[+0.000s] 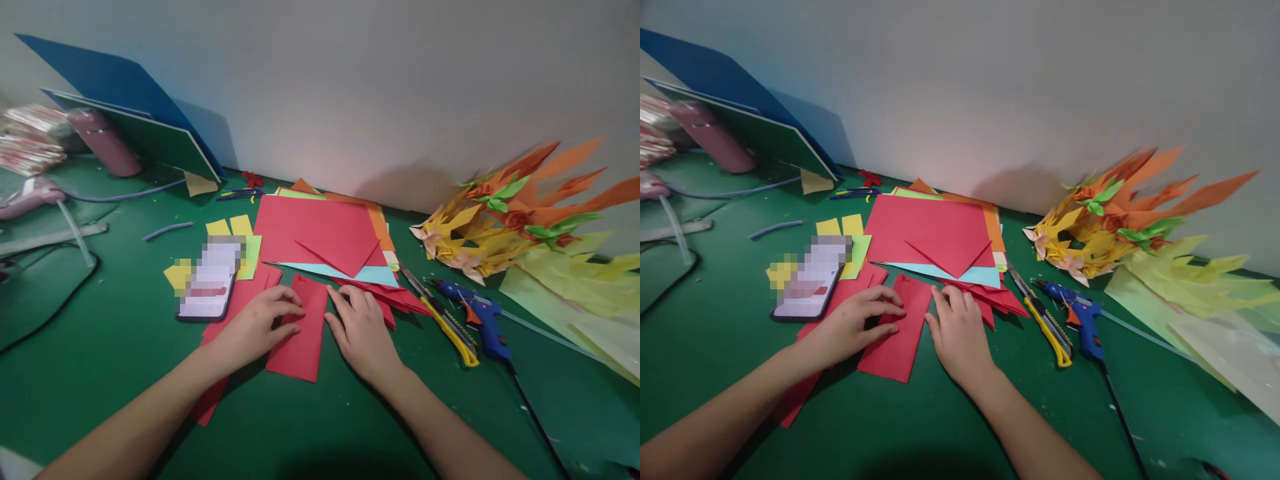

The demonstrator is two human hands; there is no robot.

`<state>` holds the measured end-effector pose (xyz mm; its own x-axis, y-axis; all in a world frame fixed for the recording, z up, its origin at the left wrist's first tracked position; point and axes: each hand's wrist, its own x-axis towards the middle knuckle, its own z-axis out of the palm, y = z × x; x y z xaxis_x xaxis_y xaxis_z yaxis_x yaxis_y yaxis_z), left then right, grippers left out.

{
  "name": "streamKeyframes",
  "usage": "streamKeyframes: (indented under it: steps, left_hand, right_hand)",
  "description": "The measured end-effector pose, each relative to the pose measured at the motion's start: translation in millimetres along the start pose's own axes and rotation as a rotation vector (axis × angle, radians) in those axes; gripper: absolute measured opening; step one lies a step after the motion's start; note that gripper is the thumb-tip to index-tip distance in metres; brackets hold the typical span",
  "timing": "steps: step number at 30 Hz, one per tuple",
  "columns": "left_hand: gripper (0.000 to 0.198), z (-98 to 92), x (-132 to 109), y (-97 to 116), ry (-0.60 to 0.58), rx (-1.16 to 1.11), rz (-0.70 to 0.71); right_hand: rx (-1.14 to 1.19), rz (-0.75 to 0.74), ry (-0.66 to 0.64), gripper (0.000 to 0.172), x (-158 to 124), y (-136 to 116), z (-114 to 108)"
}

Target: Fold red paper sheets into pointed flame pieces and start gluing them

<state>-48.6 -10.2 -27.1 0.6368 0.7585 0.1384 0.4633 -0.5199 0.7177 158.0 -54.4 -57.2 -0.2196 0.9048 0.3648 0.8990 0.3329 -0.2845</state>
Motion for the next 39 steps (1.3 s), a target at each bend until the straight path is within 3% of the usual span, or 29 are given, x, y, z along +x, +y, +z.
streamKeyframes:
  steps: [4,8,11,13,17,19,22,24,26,30,34,37,39]
  left_hand:
    - [0.019,-2.4,2,5,0.166,-0.147,-0.058]
    - [0.010,-2.0,2,8,0.316,-0.302,-0.150]
    - [0.007,3.6,2,9,0.359,-0.372,-0.154]
    - [0.002,8.1,3,10,0.381,-0.431,-0.162]
    - [0.029,11.8,3,17,0.464,-0.744,-0.314]
    - [0.038,10.4,3,20,0.453,-0.896,-0.439]
    - [0.040,7.5,3,23,0.306,-1.008,-0.599]
    - [0.043,6.5,3,23,0.200,-1.032,-0.628]
    - [0.046,6.0,3,23,0.190,-1.008,-0.594]
    - [0.053,4.4,4,26,0.278,-0.898,-0.528]
    - [0.050,2.6,4,29,0.246,-0.821,-0.469]
    - [0.050,2.2,2,29,0.233,-0.745,-0.374]
    - [0.049,2.1,0,28,0.212,-0.702,-0.330]
  right_hand:
    - [0.172,-0.037,0.040,0.047,-2,3,-3]
    - [0.409,-0.206,0.014,0.055,-2,0,-8]
    - [0.486,-0.341,-0.029,0.050,-2,-3,-9]
    - [0.520,-0.360,0.007,0.048,-2,-3,-8]
    - [0.590,-0.325,0.104,0.052,-1,-3,-7]
    - [0.618,-0.322,0.110,0.053,-1,-3,-6]
    - [0.642,-0.335,0.096,0.054,-2,-3,-6]
    - [0.658,-0.341,0.081,0.054,-3,-2,-7]
    - [0.695,-0.329,0.058,0.053,-4,-2,-10]
    - [0.815,-0.178,0.059,0.039,-4,-5,-18]
    - [1.010,0.163,0.190,0.017,-4,-8,-14]
    - [1.172,0.370,0.179,0.032,-4,-9,-7]
    - [1.175,0.392,0.151,0.022,-4,-10,-6]
